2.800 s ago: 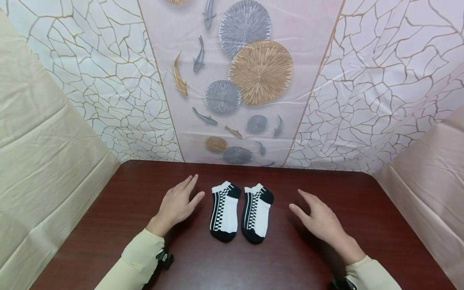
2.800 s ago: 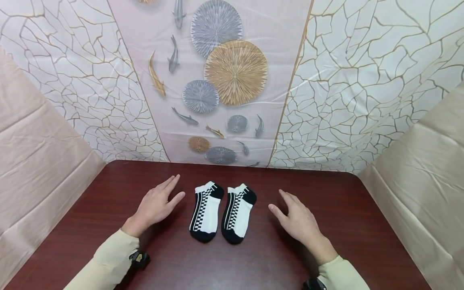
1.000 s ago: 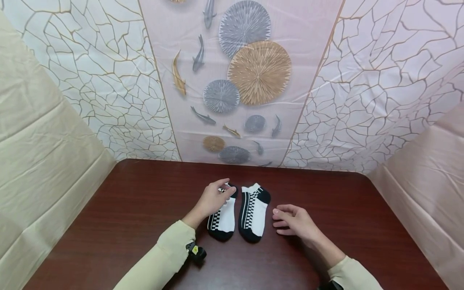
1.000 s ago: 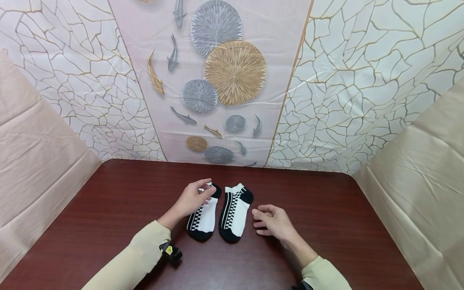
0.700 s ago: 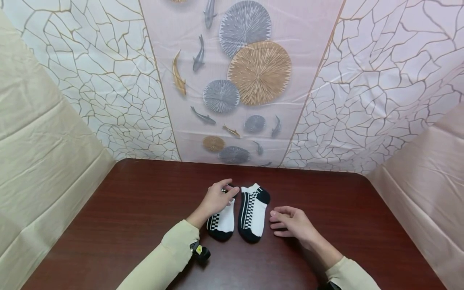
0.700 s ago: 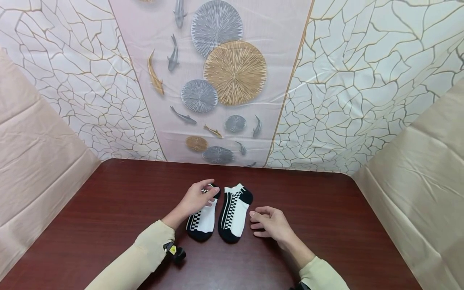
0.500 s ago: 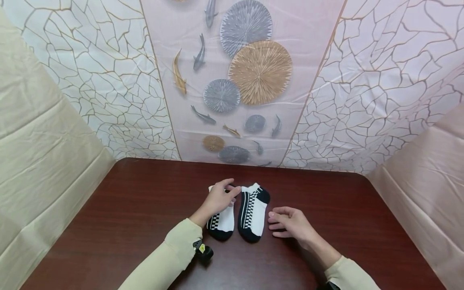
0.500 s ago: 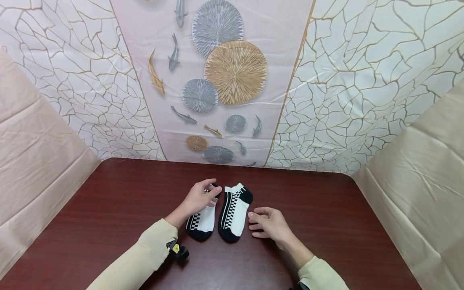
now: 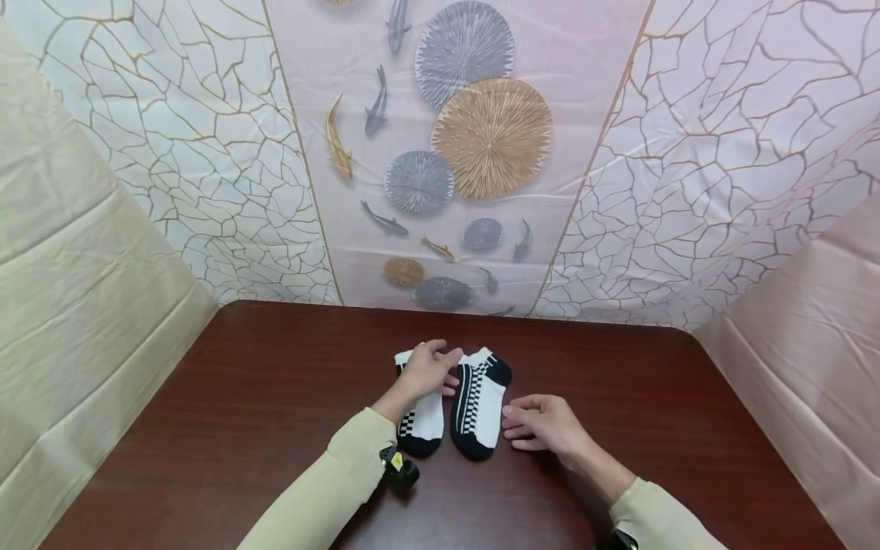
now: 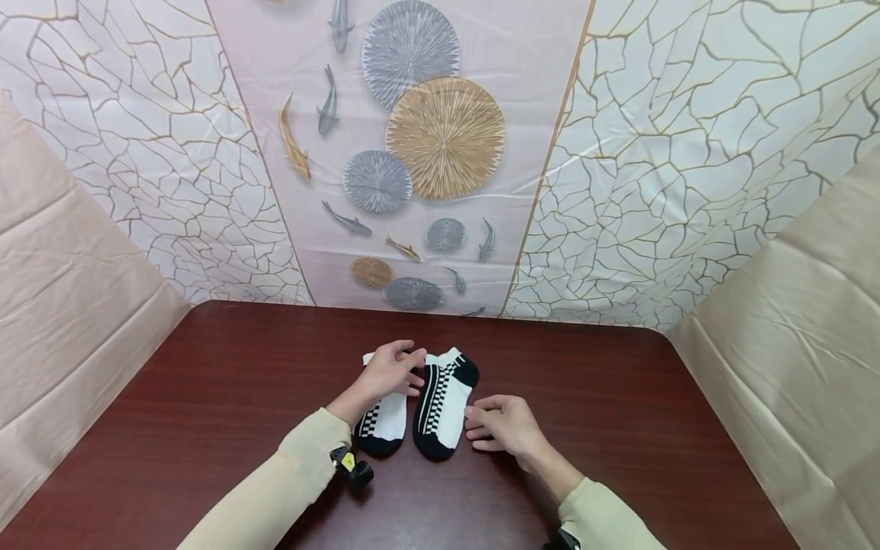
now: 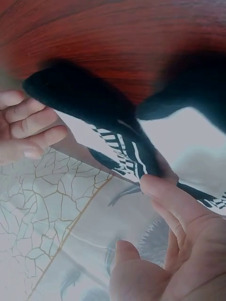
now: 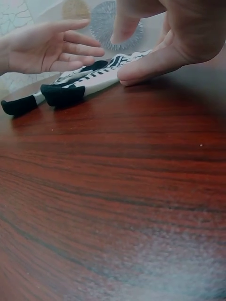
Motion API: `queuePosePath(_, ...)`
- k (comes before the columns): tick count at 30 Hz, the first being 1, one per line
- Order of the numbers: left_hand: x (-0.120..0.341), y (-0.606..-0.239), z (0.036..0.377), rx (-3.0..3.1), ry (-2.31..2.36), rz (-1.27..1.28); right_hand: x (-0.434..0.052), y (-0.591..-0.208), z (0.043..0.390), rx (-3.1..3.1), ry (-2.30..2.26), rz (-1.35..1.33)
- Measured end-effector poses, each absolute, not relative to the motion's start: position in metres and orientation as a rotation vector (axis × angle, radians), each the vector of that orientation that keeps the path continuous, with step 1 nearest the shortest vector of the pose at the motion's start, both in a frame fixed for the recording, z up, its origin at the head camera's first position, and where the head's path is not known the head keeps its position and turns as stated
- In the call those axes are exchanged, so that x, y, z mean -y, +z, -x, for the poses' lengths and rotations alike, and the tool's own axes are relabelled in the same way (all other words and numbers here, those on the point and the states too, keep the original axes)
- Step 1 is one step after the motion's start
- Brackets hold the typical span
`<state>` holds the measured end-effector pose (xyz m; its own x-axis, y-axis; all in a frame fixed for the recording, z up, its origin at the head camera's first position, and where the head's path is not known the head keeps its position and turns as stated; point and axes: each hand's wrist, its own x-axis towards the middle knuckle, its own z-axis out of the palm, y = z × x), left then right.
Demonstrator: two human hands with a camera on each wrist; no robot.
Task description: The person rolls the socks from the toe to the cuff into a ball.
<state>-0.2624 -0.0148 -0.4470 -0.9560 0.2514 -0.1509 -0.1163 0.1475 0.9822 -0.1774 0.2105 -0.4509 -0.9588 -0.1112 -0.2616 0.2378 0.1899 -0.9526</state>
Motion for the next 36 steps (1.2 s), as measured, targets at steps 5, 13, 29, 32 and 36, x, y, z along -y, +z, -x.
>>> queuePosePath(5,0.011,-0.449,0.263,-2.066,1.903,-0.096,-0.209,-0.452,0.179,-2.207,-1.808,-0.119)
queuePosePath(13,0.002,-0.456,0.265,-2.0,1.927,-0.052,-0.208,-0.453,0.18,-2.197,-1.777,-0.104)
queuePosePath(29,-0.007,-0.46,0.268,-1.997,1.89,-0.001,-0.2,-0.455,0.186,-2.387,-1.63,-0.126)
queuePosePath(32,-0.008,-0.461,0.269,-2.012,1.871,-0.003,-0.199,-0.455,0.187,-2.397,-1.625,-0.134)
queuePosePath(36,-0.008,-0.462,0.27,-2.014,1.859,-0.001,-0.196,-0.456,0.187,-2.409,-1.617,-0.157)
